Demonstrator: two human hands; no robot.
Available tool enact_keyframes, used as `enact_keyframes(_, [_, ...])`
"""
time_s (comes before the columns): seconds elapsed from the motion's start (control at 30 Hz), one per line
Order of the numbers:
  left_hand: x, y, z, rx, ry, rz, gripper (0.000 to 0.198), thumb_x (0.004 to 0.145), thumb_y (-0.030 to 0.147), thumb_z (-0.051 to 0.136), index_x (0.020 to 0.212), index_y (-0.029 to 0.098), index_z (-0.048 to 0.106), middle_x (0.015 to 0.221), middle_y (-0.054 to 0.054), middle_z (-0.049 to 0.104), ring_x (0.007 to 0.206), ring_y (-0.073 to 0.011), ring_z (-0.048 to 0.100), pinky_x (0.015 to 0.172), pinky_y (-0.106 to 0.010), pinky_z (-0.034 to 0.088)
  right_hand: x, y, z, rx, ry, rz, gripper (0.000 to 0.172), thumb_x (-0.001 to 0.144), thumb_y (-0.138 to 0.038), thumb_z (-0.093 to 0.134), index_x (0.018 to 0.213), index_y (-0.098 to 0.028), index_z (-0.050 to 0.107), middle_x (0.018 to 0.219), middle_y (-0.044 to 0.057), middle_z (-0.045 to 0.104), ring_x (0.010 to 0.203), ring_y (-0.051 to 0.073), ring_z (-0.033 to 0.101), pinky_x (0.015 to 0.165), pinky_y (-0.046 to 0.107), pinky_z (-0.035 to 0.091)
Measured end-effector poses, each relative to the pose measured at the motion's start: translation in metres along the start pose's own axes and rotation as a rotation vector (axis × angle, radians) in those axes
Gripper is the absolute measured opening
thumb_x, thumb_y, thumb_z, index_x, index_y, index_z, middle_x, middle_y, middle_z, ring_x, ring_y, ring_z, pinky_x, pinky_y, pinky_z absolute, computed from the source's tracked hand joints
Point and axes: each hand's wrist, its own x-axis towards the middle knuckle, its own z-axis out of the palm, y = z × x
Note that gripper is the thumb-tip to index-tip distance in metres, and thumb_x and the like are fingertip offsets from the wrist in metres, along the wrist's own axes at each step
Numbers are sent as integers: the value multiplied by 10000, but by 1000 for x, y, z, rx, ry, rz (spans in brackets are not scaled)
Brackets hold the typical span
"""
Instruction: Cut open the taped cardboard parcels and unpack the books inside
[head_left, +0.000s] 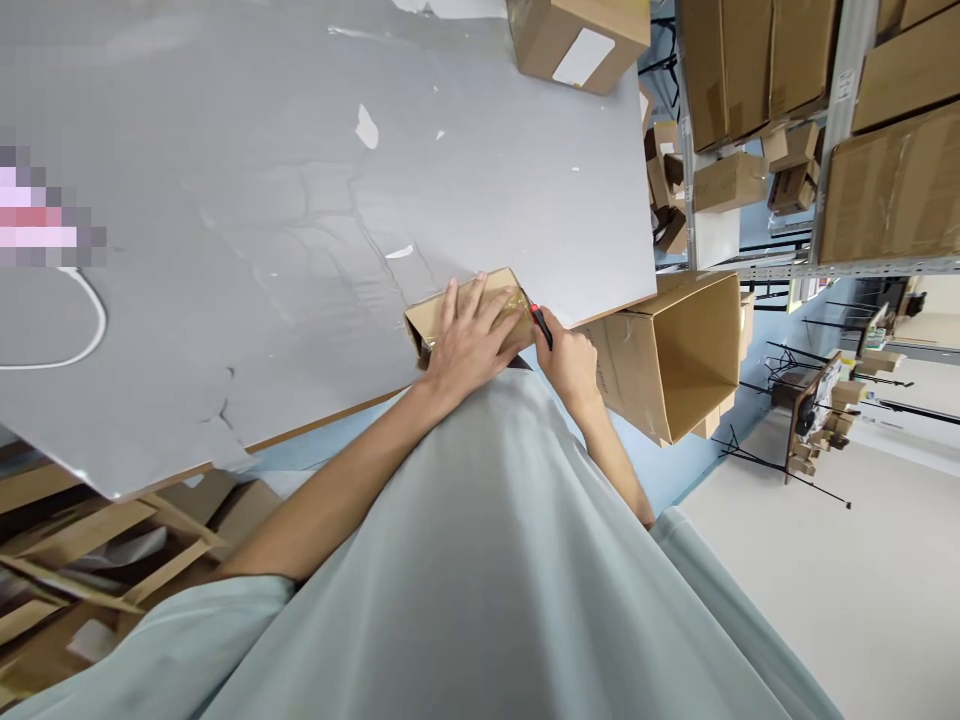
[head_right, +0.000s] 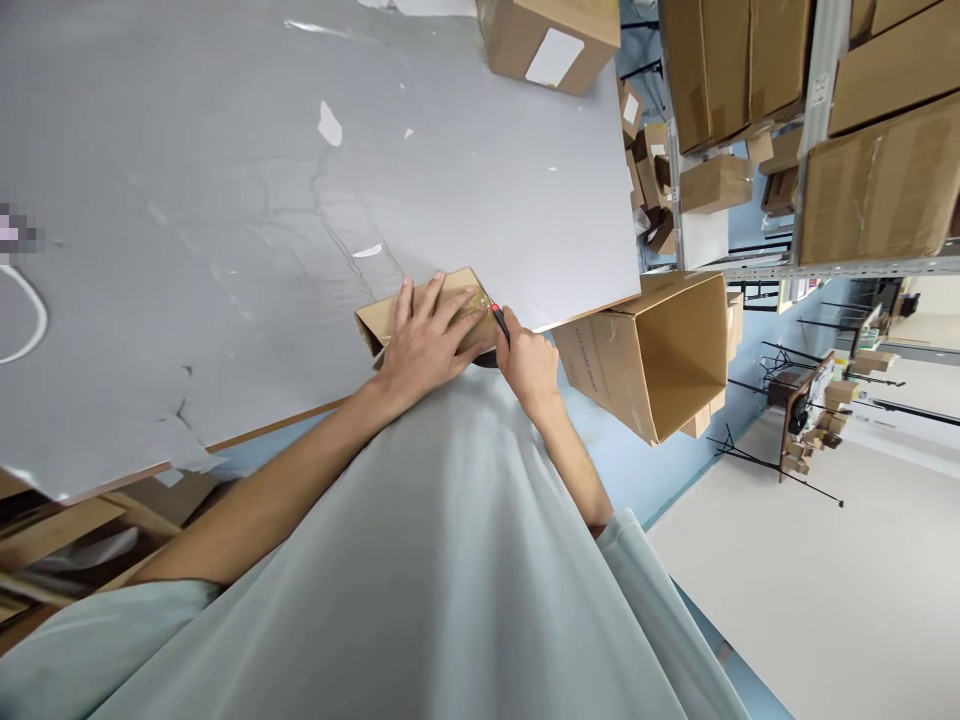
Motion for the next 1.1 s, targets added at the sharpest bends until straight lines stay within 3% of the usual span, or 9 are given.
enact_keyframes(0.23, [-1,-6,2,-8,29,24,519,1102,496,644,1578,296,698,1735,-143,581,1761,-486,273,1418,-817,85,-4,-28,-4,-62,-19,70,561,1237,-335,321,1774,-205,423,1230,179,852,1122,309,834,962,387,618])
enact_keyframes(0.33, [-1,-5,2,-3,23,31,475,1112,486,636,1541,299,721,1710,-147,605,1755,-476,298,1418,-812,116,-10,-31,-3,-84,-35,102,526,1229,-321,340,1725,-207,472,1210,188,850,1100,298,837,953,380,626])
enact_keyframes(0.5, [-2,-2,3,4,18,34,434,1118,425,607,1503,277,744,1696,-161,624,1743,-477,329,1400,-841,146,-12,-18,5,-130,-35,224,511,1210,-239,319,1673,-144,514,1194,214,848,1093,296,839,930,364,624])
enact_keyframes(0.7, [-1,-5,-3,-14,22,32,419,1145,449,562,1483,287,750,1702,-140,622,1752,-458,317,1411,-828,107,-23,-9,10,-51,-52,180,514,1226,-365,361,1699,-255,531,1208,161,856,1102,320,830,957,401,607])
enact_keyframes(0.87, [2,-5,-4,-30,3,16,424,1135,474,587,1486,298,746,1686,-130,634,1757,-443,313,1429,-785,96,-35,17,19,129,81,189,556,1215,-445,379,1724,-282,536,1182,136,864,1037,342,826,952,421,603])
enact_keyframes(1.0, [-4,-5,-13,-20,59,-50,453,1146,500,568,1525,292,706,1633,-129,664,1703,-392,436,1448,-686,195,8,57,38,276,249,180,567,1196,-482,397,1662,-223,593,1255,163,849,1067,347,806,976,412,590])
enact_keyframes(1.1, [-26,-5,-28,62,233,-231,510,1145,538,573,1571,268,646,1680,-155,609,1704,-379,425,1441,-640,248,67,84,61,323,251,165,527,1180,-464,427,1546,-167,662,1247,199,833,1105,358,785,1005,422,576])
